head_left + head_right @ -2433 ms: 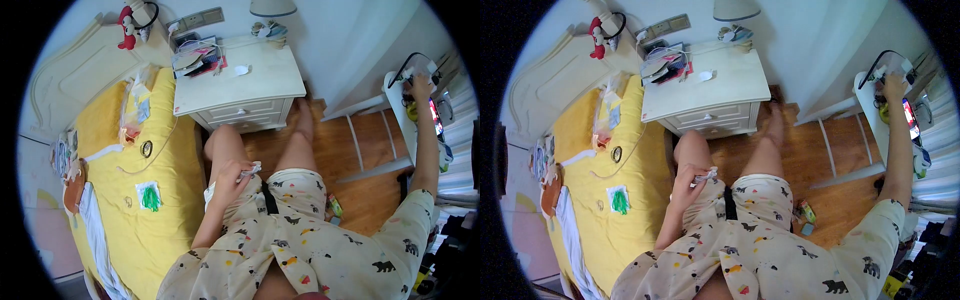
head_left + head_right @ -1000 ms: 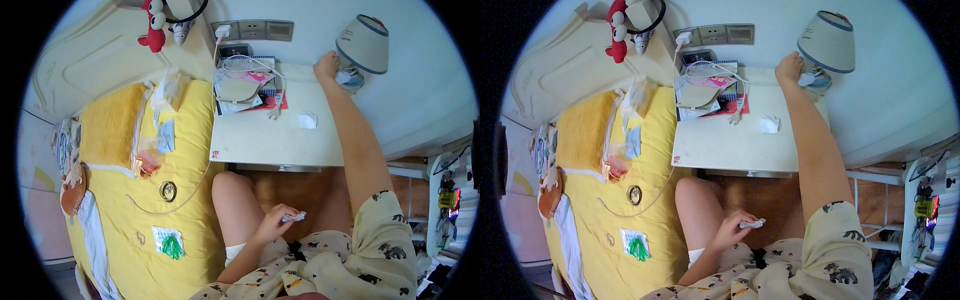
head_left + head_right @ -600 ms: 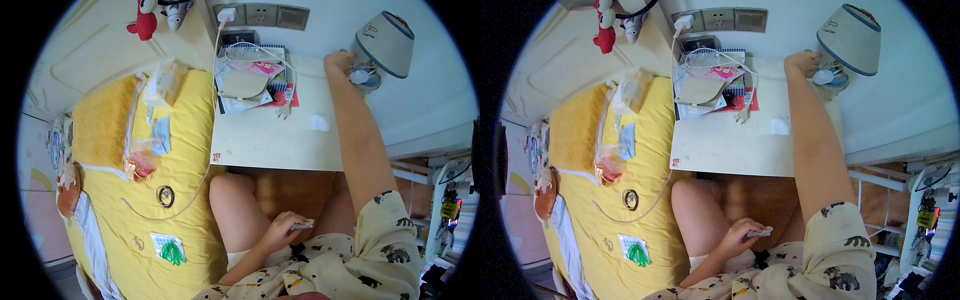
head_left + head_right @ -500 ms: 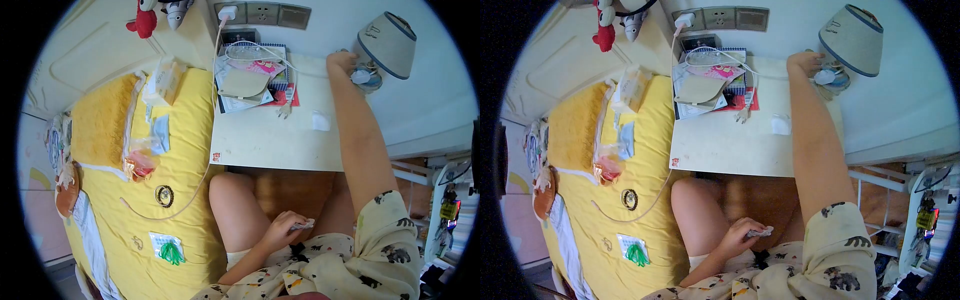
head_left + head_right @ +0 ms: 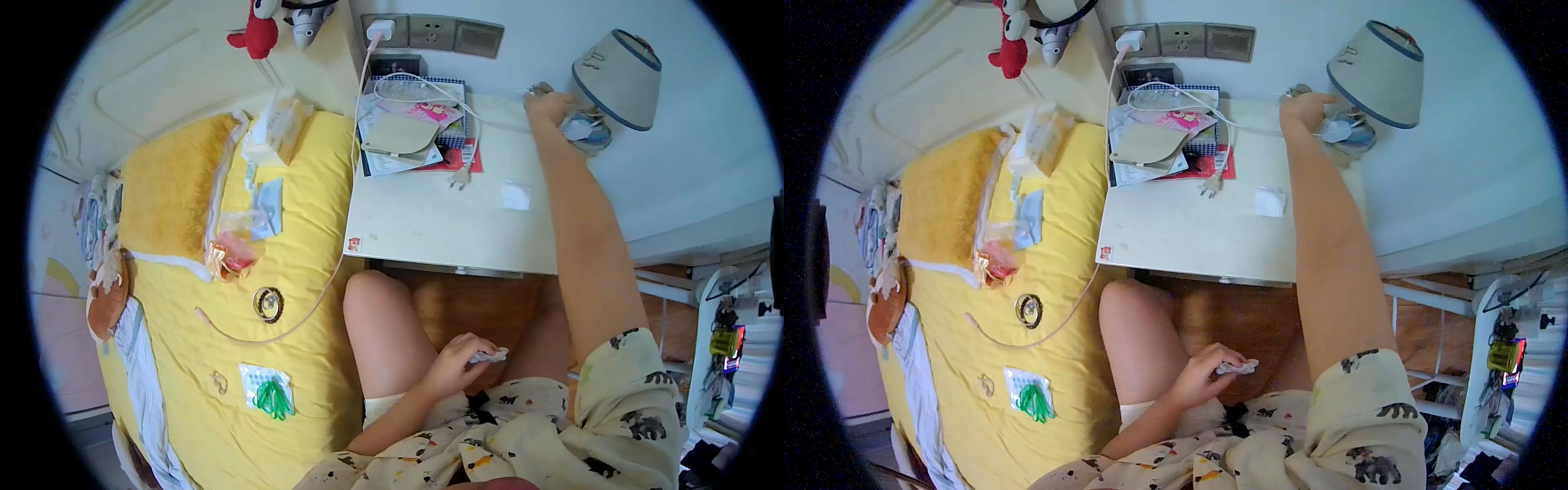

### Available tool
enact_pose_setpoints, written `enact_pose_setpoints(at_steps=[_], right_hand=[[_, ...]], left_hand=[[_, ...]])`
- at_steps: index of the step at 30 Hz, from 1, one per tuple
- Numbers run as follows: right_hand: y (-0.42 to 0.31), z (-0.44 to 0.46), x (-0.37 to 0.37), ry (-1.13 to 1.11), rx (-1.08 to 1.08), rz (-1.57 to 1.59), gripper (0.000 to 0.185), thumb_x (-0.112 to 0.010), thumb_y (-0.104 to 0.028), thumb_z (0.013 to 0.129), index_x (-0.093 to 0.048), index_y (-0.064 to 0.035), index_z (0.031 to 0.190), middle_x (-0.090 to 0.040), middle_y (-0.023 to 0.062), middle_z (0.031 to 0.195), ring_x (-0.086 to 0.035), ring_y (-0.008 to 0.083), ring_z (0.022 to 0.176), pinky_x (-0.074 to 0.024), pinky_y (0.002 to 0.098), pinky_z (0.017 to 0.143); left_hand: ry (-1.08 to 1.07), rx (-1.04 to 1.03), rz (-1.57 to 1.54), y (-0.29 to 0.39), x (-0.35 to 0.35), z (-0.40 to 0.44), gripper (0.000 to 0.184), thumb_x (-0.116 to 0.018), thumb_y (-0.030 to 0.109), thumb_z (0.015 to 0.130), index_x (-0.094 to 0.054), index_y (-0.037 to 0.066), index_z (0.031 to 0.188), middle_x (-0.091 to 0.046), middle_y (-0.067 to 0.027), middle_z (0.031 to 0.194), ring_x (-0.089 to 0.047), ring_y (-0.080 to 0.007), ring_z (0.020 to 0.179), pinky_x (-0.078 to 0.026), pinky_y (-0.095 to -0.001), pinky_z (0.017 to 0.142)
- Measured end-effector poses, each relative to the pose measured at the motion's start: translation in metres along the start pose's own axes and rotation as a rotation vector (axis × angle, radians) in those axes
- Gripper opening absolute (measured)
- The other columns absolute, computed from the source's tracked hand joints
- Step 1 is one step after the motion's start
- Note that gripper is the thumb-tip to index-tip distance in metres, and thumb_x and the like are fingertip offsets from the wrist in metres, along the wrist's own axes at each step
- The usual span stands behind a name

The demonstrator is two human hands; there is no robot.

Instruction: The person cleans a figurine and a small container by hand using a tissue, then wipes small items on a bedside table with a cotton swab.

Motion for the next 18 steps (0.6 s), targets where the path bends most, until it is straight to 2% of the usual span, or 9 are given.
enact_pose_setpoints(at_steps=[2,4,7,9,11,14,17,18], right_hand=[[-0.004,-0.002,0.000,-0.013,0.023,-0.058,0.096,-0.084,-0.025,0.068,-0.022,0.0120,0.131,-0.062,0.0314,0.110,-0.062,0.0387,0.107,-0.0484,0.0379,0.097],[-0.019,-0.022,0.018,-0.045,0.072,0.051,0.102,-0.087,-0.028,0.065,-0.022,0.0111,0.133,-0.061,0.0309,0.111,-0.062,0.0386,0.107,-0.0479,0.0375,0.097],[-0.025,-0.049,0.053,-0.162,0.204,0.221,0.109,-0.090,-0.033,0.060,-0.023,0.0105,0.135,-0.059,0.0302,0.114,-0.061,0.0359,0.107,-0.0470,0.0367,0.096],[-0.017,-0.067,0.078,-0.304,0.244,0.356,0.110,-0.091,-0.034,0.059,-0.025,0.0104,0.136,-0.058,0.0297,0.116,-0.061,0.0328,0.107,-0.0468,0.0357,0.095],[0.002,-0.089,0.105,-0.485,0.208,0.512,0.109,-0.091,-0.033,0.060,-0.027,0.0103,0.136,-0.058,0.0291,0.117,-0.060,0.0293,0.107,-0.0469,0.0341,0.093],[0.014,-0.156,0.180,-0.716,0.073,0.722,0.096,-0.088,-0.025,0.067,-0.030,0.0084,0.136,-0.058,0.0260,0.119,-0.060,0.0256,0.105,-0.0471,0.0318,0.091],[0.044,-0.204,0.237,-0.885,0.111,0.786,0.090,-0.085,-0.017,0.071,-0.029,0.0076,0.137,-0.058,0.0233,0.122,-0.061,0.0244,0.103,-0.0473,0.0303,0.091],[0.053,-0.220,0.258,-0.902,0.117,0.756,0.084,-0.081,-0.010,0.075,-0.029,0.0072,0.139,-0.057,0.0217,0.124,-0.062,0.0242,0.104,-0.0479,0.0314,0.092]], left_hand=[[-0.015,0.002,0.008,0.000,-0.004,-0.002,0.024,-0.068,-0.001,0.077,-0.059,0.006,0.098,-0.066,-0.0095,0.100,-0.061,-0.0302,0.096,-0.049,-0.0397,0.082],[-0.026,0.003,0.027,-0.003,-0.007,-0.007,0.023,-0.067,-0.001,0.078,-0.059,0.006,0.098,-0.066,-0.0099,0.100,-0.061,-0.0307,0.096,-0.049,-0.0396,0.082],[0.003,0.008,0.048,-0.003,-0.006,-0.013,0.021,-0.066,-0.003,0.080,-0.059,0.004,0.099,-0.067,-0.0117,0.102,-0.065,-0.0267,0.093,-0.051,-0.0351,0.081],[0.074,0.129,-0.100,-0.014,-0.008,-0.022,0.016,-0.064,-0.003,0.085,-0.059,0.002,0.099,-0.067,-0.0097,0.103,-0.063,-0.0163,0.094,-0.049,-0.0287,0.083],[0.151,0.204,-0.220,-0.013,-0.003,-0.027,0.016,-0.064,-0.002,0.086,-0.059,0.002,0.100,-0.067,-0.0084,0.105,-0.061,-0.0132,0.096,-0.048,-0.0271,0.084],[0.282,0.194,-0.245,-0.002,0.007,-0.035,0.015,-0.061,-0.005,0.088,-0.058,0.002,0.101,-0.064,-0.0067,0.103,-0.059,-0.0130,0.097,-0.047,-0.0268,0.085],[0.414,0.179,-0.394,0.011,0.009,-0.041,0.014,-0.060,-0.005,0.089,-0.057,0.002,0.100,-0.064,-0.0059,0.101,-0.059,-0.0114,0.093,-0.047,-0.0256,0.084],[0.437,0.151,-0.400,0.019,0.010,-0.041,0.013,-0.061,-0.004,0.089,-0.056,0.002,0.100,-0.064,-0.0055,0.100,-0.059,-0.0104,0.092,-0.048,-0.0249,0.082]])
Point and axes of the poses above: each hand's wrist, its own z-axis towards the middle knuckle, its own x-axis out of the back of the hand, y = z × x, the point moved 5 cm from there along z, towards the middle knuckle
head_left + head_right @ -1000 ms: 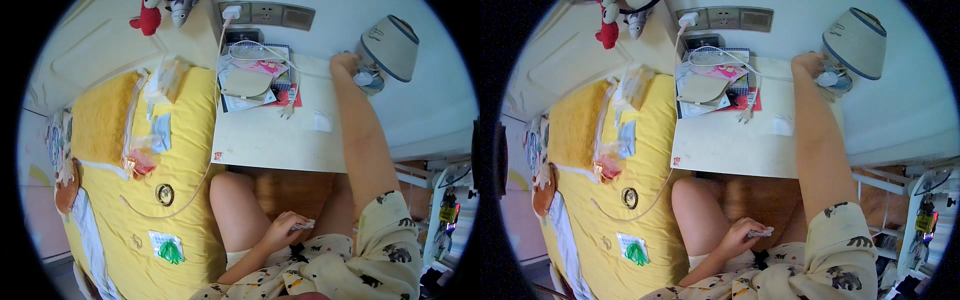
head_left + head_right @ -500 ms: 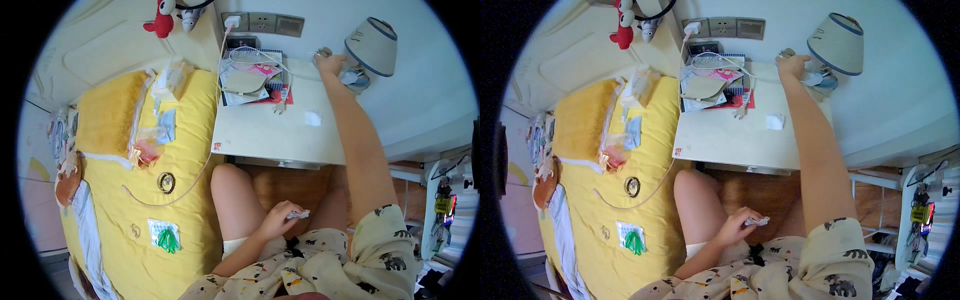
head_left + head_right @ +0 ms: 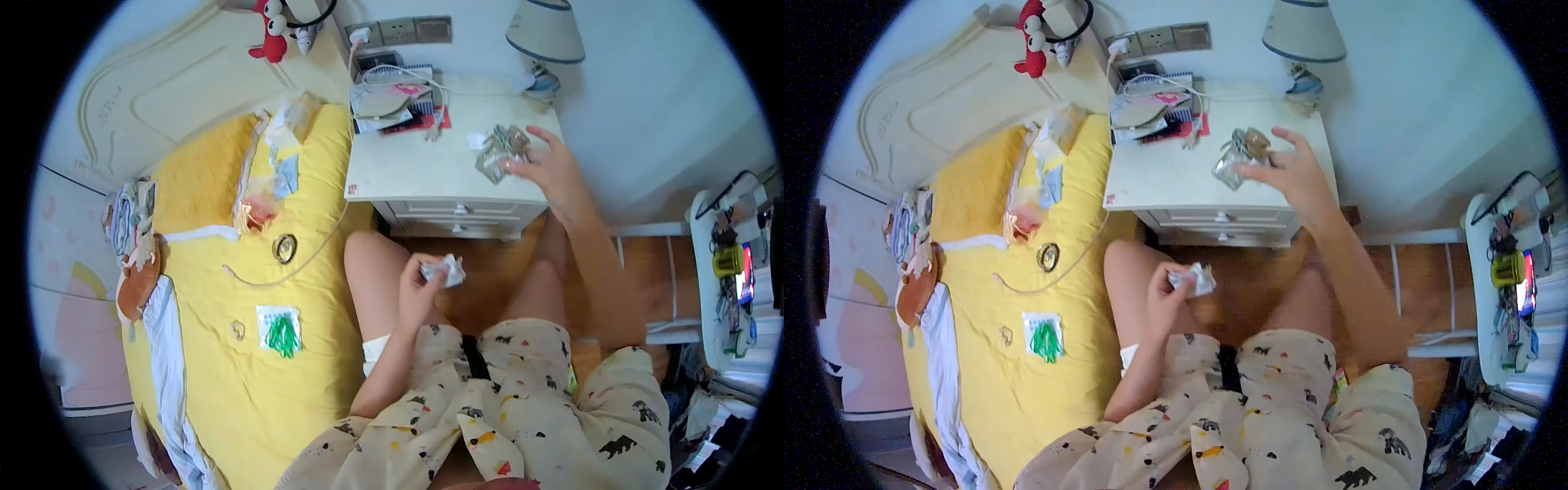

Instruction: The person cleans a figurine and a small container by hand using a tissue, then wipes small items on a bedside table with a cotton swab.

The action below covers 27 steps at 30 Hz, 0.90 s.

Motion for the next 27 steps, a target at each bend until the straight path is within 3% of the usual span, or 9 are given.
enact_pose_setpoints(at_steps=[3,4,6,11,15,21,27], right_hand=[[0.017,-0.068,0.005,-0.026,-0.098,0.266,0.071,-0.070,0.001,0.081,-0.032,0.0054,0.141,-0.057,0.0172,0.125,-0.057,0.0227,0.116,-0.0468,0.0332,0.097],[0.029,-0.085,0.008,-0.007,-0.131,0.419,0.072,-0.068,0.005,0.080,-0.031,0.0043,0.141,-0.056,0.0197,0.127,-0.060,0.0258,0.112,-0.0468,0.0374,0.097],[0.044,-0.113,0.012,-0.065,-0.076,0.567,0.074,-0.068,0.007,0.077,-0.032,0.0027,0.142,-0.055,0.0177,0.128,-0.058,0.0267,0.115,-0.0467,0.0389,0.098],[0.061,-0.162,0.017,-0.140,0.075,0.788,0.084,-0.074,0.001,0.067,-0.034,-0.0008,0.141,-0.055,0.0152,0.128,-0.056,0.0269,0.119,-0.0471,0.0396,0.100],[0.042,-0.193,0.020,-0.030,0.172,0.525,0.094,-0.079,0.003,0.060,-0.032,-0.0005,0.141,-0.055,0.0162,0.128,-0.056,0.0271,0.119,-0.0455,0.0396,0.102],[0.042,-0.209,0.017,-0.050,0.120,0.579,0.098,-0.080,0.010,0.059,-0.029,0.0000,0.142,-0.054,0.0182,0.128,-0.055,0.0270,0.119,-0.0449,0.0390,0.102],[0.041,-0.214,0.010,-0.047,0.202,0.550,0.097,-0.079,0.011,0.061,-0.029,-0.0007,0.142,-0.054,0.0178,0.127,-0.055,0.0264,0.118,-0.0455,0.0387,0.101]], left_hand=[[0.050,-0.082,0.070,0.026,-0.012,-0.005,0.012,-0.063,-0.002,0.090,-0.057,0.002,0.099,-0.065,-0.0059,0.097,-0.060,-0.0099,0.089,-0.048,-0.0245,0.081],[0.044,-0.073,0.020,0.035,-0.019,-0.009,0.012,-0.063,-0.003,0.089,-0.057,0.002,0.099,-0.065,-0.0062,0.097,-0.060,-0.0098,0.089,-0.048,-0.0245,0.081],[0.001,-0.093,-0.019,0.062,-0.038,-0.015,0.015,-0.063,-0.002,0.089,-0.056,0.005,0.100,-0.061,-0.0026,0.096,-0.059,-0.0097,0.091,-0.048,-0.0247,0.083],[-0.043,-0.135,-0.074,0.095,-0.067,-0.037,0.016,-0.063,-0.007,0.087,-0.055,0.001,0.099,-0.065,-0.0085,0.102,-0.060,-0.0113,0.092,-0.049,-0.0254,0.082],[-0.137,-0.196,-0.026,0.108,-0.084,-0.053,0.017,-0.062,-0.008,0.087,-0.055,0.001,0.099,-0.064,-0.0101,0.105,-0.060,-0.0122,0.095,-0.049,-0.0266,0.084],[-0.165,-0.214,0.008,0.106,-0.092,-0.064,0.017,-0.062,-0.008,0.087,-0.054,0.001,0.099,-0.064,-0.0111,0.106,-0.059,-0.0129,0.098,-0.048,-0.0269,0.086],[-0.169,-0.294,0.086,0.117,-0.095,-0.073,0.018,-0.061,-0.009,0.087,-0.054,0.000,0.100,-0.063,-0.0116,0.107,-0.059,-0.0133,0.098,-0.048,-0.0268,0.086]])
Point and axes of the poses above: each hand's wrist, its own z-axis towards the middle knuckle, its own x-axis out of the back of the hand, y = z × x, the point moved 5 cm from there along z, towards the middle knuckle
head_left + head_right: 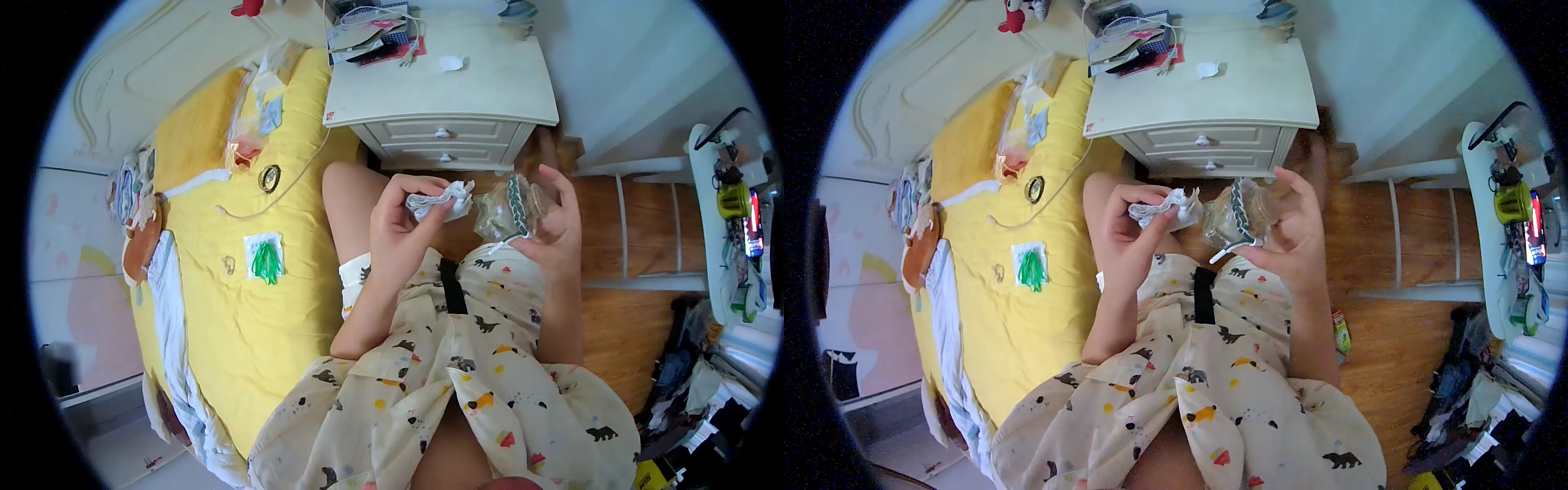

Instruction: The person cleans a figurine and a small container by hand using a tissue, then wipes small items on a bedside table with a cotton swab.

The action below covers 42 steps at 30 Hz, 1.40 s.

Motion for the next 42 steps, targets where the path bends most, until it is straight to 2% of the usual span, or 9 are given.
enact_pose_setpoints(at_steps=[6,9,18,24,27,30,36,39,42], right_hand=[[0.019,-0.005,0.014,0.054,-0.001,0.134,0.091,-0.077,0.006,0.062,-0.033,-0.0009,0.141,-0.054,0.0141,0.128,-0.056,0.0274,0.119,-0.0456,0.0398,0.102],[0.022,-0.009,0.017,0.071,-0.002,0.135,0.098,-0.085,-0.020,0.065,-0.030,0.0011,0.143,-0.055,0.0150,0.128,-0.054,0.0326,0.123,-0.0445,0.0429,0.104],[0.027,-0.017,0.028,0.013,-0.041,0.227,0.097,-0.085,-0.040,0.069,-0.035,0.0010,0.142,-0.051,0.0240,0.133,-0.049,0.0358,0.126,-0.0373,0.0477,0.108],[0.028,-0.016,0.023,0.020,-0.064,0.269,0.102,-0.088,-0.034,0.066,-0.032,0.0002,0.143,-0.054,0.0218,0.128,-0.051,0.0345,0.124,-0.0428,0.0449,0.104],[0.022,-0.014,0.019,-0.009,0.036,0.186,0.100,-0.090,-0.023,0.062,-0.032,-0.0003,0.141,-0.055,0.0193,0.127,-0.054,0.0334,0.122,-0.0459,0.0435,0.102],[0.012,-0.015,0.012,0.030,-0.001,0.172,0.097,-0.078,0.012,0.055,-0.032,-0.0016,0.140,-0.055,0.0156,0.127,-0.056,0.0304,0.120,-0.0484,0.0427,0.100],[0.010,-0.019,0.001,-0.015,0.015,0.020,0.097,-0.079,0.013,0.058,-0.030,-0.0046,0.140,-0.056,0.0192,0.125,-0.058,0.0284,0.116,-0.0518,0.0396,0.095],[0.017,-0.019,0.003,0.007,0.037,-0.186,0.095,-0.082,0.007,0.059,-0.032,-0.0042,0.138,-0.055,0.0198,0.126,-0.057,0.0283,0.118,-0.0491,0.0376,0.097],[0.022,-0.019,0.006,0.014,0.103,-0.610,0.090,-0.084,0.003,0.061,-0.035,-0.0040,0.136,-0.055,0.0191,0.127,-0.056,0.0278,0.120,-0.0450,0.0351,0.100]], left_hand=[[-0.022,-0.008,0.058,0.001,-0.003,-0.004,0.019,-0.062,-0.009,0.085,-0.055,0.000,0.100,-0.063,-0.0118,0.106,-0.060,-0.0133,0.097,-0.048,-0.0261,0.084],[-0.038,0.022,0.042,0.001,-0.006,-0.008,0.018,-0.063,-0.008,0.085,-0.056,0.000,0.099,-0.064,-0.0115,0.106,-0.060,-0.0130,0.096,-0.048,-0.0259,0.083],[-0.096,-0.004,0.105,0.001,-0.014,-0.012,0.020,-0.063,-0.009,0.082,-0.057,0.001,0.098,-0.065,-0.0112,0.103,-0.061,-0.0138,0.094,-0.048,-0.0268,0.082],[-0.114,-0.040,0.188,0.003,-0.016,-0.014,0.020,-0.063,-0.008,0.081,-0.057,0.001,0.098,-0.066,-0.0112,0.102,-0.061,-0.0141,0.093,-0.048,-0.0270,0.082],[-0.093,-0.031,0.166,0.002,-0.014,-0.016,0.020,-0.063,-0.008,0.081,-0.057,0.001,0.098,-0.066,-0.0112,0.102,-0.061,-0.0141,0.092,-0.048,-0.0270,0.082],[-0.092,-0.064,0.227,0.003,-0.010,-0.015,0.020,-0.063,-0.008,0.081,-0.057,0.001,0.098,-0.066,-0.0119,0.102,-0.062,-0.0148,0.093,-0.049,-0.0275,0.081],[-0.040,-0.101,0.262,0.005,-0.001,-0.011,0.021,-0.062,-0.009,0.081,-0.057,0.001,0.099,-0.066,-0.0131,0.102,-0.063,-0.0172,0.093,-0.049,-0.0282,0.081],[-0.011,-0.168,0.368,0.009,0.002,-0.010,0.021,-0.062,-0.010,0.080,-0.057,0.001,0.097,-0.066,-0.0138,0.102,-0.064,-0.0188,0.092,-0.050,-0.0281,0.080],[0.014,-0.216,0.427,0.011,0.000,-0.010,0.022,-0.064,-0.009,0.077,-0.058,0.002,0.096,-0.066,-0.0135,0.102,-0.064,-0.0234,0.088,-0.049,-0.0319,0.079]])
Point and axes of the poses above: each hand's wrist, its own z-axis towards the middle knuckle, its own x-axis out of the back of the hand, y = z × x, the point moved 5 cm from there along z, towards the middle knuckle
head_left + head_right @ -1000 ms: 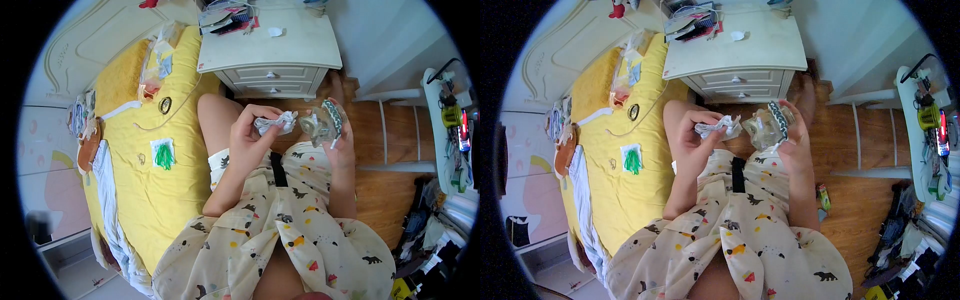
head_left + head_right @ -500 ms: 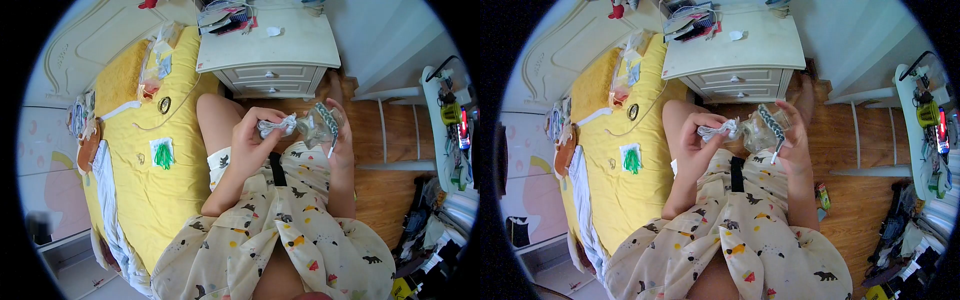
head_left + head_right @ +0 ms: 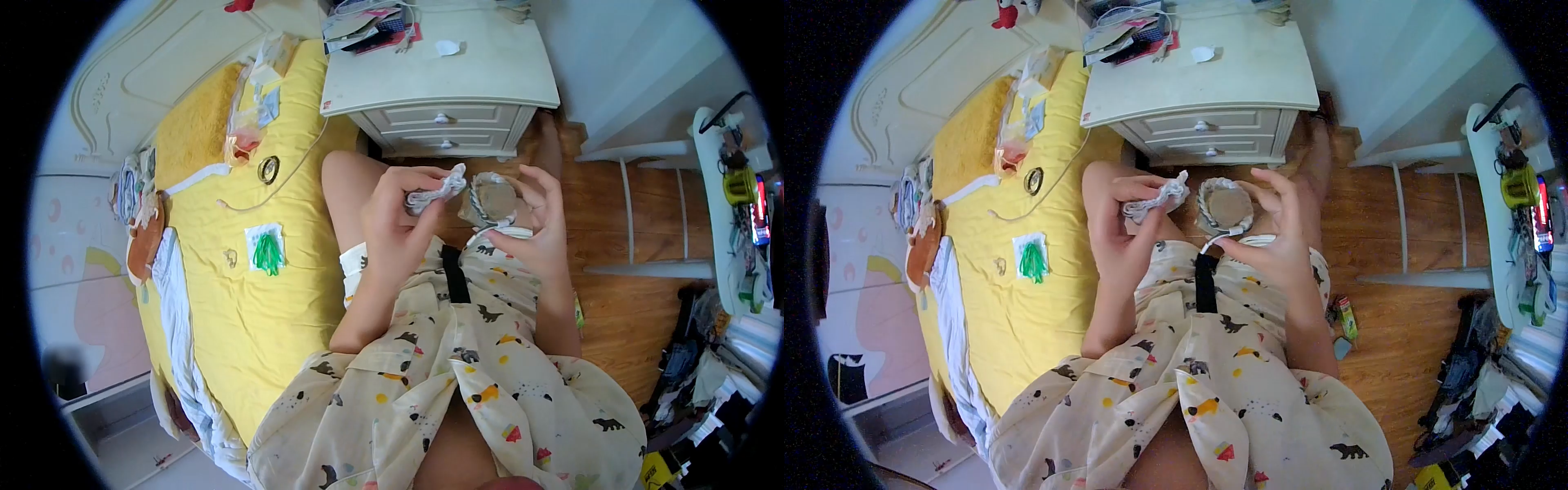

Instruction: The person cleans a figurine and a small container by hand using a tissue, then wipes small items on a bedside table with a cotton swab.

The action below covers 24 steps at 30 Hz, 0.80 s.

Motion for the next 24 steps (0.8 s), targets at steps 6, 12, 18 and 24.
enact_pose_setpoints(at_steps=[6,12,18,24], right_hand=[[-0.011,0.001,-0.015,-0.019,0.043,-0.119,0.082,-0.084,0.000,0.061,-0.040,-0.0026,0.130,-0.055,0.0164,0.128,-0.054,0.0271,0.123,-0.0421,0.0349,0.103],[-0.019,0.000,-0.019,-0.006,0.069,-0.174,0.074,-0.081,0.003,0.063,-0.042,-0.0013,0.125,-0.058,0.0180,0.124,-0.058,0.0270,0.118,-0.0455,0.0366,0.103],[-0.026,-0.001,-0.023,-0.006,0.065,-0.243,0.070,-0.081,0.002,0.065,-0.044,-0.0009,0.124,-0.058,0.0185,0.124,-0.059,0.0277,0.117,-0.0475,0.0362,0.101],[-0.028,-0.004,-0.028,-0.007,0.040,-0.327,0.072,-0.081,0.001,0.065,-0.043,-0.0010,0.126,-0.056,0.0172,0.125,-0.060,0.0287,0.115,-0.0492,0.0360,0.100]], left_hand=[[-0.361,-0.420,0.419,0.038,-0.024,0.003,0.030,-0.072,-0.003,0.069,-0.060,0.004,0.095,-0.068,-0.0061,0.100,-0.059,-0.0255,0.088,-0.043,-0.0368,0.079],[-0.329,-0.445,0.470,0.038,-0.025,0.001,0.034,-0.073,0.000,0.063,-0.061,0.008,0.093,-0.069,-0.0029,0.101,-0.058,-0.0250,0.088,-0.042,-0.0385,0.080],[-0.149,-0.269,0.497,0.025,-0.012,0.005,0.038,-0.072,-0.003,0.059,-0.061,0.007,0.094,-0.067,-0.0048,0.102,-0.057,-0.0268,0.091,-0.042,-0.0397,0.083],[-0.273,-0.367,0.472,0.035,-0.017,0.000,0.037,-0.071,-0.001,0.060,-0.062,0.008,0.095,-0.066,-0.0032,0.098,-0.057,-0.0255,0.092,-0.042,-0.0389,0.084]])
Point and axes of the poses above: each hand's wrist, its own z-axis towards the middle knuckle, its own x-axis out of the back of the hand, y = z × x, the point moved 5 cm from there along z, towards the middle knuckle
